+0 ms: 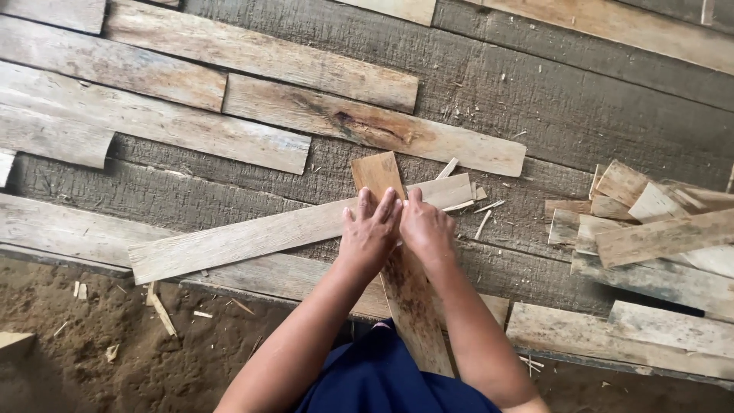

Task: The person is selecting, marking, and arranging thin wooden planks on a floor surface.

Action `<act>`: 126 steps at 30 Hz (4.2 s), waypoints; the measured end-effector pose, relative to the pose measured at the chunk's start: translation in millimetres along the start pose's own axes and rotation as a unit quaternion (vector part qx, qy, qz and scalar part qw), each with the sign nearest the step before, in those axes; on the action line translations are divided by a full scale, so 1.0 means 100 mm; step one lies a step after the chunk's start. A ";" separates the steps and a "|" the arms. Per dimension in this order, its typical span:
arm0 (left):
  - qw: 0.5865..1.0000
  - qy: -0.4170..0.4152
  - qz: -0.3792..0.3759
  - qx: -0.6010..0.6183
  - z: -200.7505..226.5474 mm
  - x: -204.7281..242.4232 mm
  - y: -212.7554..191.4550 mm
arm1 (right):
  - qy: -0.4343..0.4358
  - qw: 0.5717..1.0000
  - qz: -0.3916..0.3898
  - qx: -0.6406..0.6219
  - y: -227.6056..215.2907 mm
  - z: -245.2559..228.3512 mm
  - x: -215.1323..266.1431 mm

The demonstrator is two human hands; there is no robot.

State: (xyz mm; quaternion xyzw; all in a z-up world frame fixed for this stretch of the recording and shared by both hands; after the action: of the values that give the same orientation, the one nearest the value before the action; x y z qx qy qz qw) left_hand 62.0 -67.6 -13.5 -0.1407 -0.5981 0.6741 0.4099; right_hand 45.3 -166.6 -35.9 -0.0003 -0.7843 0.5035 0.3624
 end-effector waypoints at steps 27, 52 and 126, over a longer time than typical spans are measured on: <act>1.000 -0.003 -0.007 -0.019 -0.01 0.03 0.03 | 0.048 0.997 -0.017 -0.059 0.02 0.19 0.47; 1.000 -0.011 -0.020 -0.017 0.01 0.00 0.08 | 0.018 1.000 -0.011 -0.006 0.16 0.14 0.42; 1.000 -0.017 -0.009 0.007 -0.03 -0.01 0.17 | 0.039 0.997 -0.069 0.012 0.05 -0.08 0.19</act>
State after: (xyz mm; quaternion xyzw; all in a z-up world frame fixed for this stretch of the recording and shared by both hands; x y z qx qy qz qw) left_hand 58.3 -65.2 -30.3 -0.1209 -0.6012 0.6768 0.4072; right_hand 33.7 -150.9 -27.5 0.0386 -0.7618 0.4858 0.4268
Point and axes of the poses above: each hand's wrist, its own x-axis away from the middle knuckle, its own y-axis out of the palm, z = x × y, the point moved 9 cm from there along -x, towards the middle knuckle, and after that the axes turned 5 degrees about -x, right-handed, at the moved point
